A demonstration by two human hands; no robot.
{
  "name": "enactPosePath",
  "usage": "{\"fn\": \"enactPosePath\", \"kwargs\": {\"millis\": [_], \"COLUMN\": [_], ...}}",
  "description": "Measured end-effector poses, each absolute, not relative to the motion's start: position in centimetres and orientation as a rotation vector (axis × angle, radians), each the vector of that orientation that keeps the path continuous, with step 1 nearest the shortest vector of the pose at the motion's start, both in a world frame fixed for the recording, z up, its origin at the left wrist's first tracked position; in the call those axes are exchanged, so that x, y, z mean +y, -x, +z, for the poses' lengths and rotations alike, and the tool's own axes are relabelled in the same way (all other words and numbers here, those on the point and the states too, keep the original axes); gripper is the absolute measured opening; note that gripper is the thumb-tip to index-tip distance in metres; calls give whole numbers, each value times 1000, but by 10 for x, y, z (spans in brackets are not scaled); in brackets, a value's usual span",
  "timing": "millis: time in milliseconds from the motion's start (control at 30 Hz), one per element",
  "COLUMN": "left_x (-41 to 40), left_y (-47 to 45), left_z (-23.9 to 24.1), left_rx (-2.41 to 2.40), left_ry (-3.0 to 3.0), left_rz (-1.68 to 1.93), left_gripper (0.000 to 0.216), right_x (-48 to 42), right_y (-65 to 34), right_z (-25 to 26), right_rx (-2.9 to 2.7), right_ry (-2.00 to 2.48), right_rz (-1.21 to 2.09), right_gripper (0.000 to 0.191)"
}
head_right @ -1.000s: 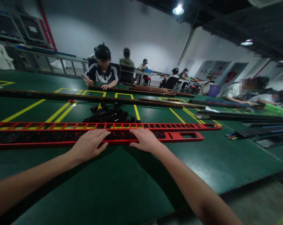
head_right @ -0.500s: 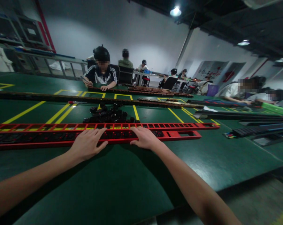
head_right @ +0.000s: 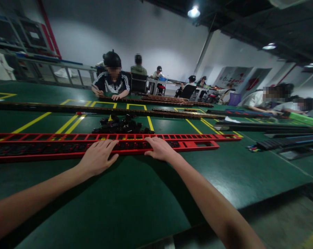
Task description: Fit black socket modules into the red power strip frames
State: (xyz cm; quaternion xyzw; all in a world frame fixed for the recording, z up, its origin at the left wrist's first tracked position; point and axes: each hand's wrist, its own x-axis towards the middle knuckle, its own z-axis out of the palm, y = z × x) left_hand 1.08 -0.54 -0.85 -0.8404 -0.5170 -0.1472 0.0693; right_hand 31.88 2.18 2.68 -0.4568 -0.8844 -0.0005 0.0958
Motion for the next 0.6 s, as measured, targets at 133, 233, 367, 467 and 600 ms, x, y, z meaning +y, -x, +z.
{"fn": "enactPosePath", "kwargs": {"millis": [133,233,367,467,600], "left_x": [-6,-8,-8,-8,-8], "left_y": [-9,-9,-10,-11,-10], "left_z": [-9,-8,-7,-8,-10], "left_rx": [-1534,-1510,-1507,-1498,-1472], "left_ry": [2525,2529,2561,2566,2542], "left_rz": [-425,-429,-409,-409,-436], "left_gripper": [61,61,60,59,60], "right_x": [23,22,21,21,18], "right_y": [-327,-338,-354,-358,-344], "right_z": [26,30,33,29,20], "right_rx": [-2608,-2586,-2584,-2595,-2590], "right_ry": [1344,1415,1462,1377,1164], "right_rz": [-7,-29,-94,-98,-72], "right_gripper": [64,63,60,54,49]}}
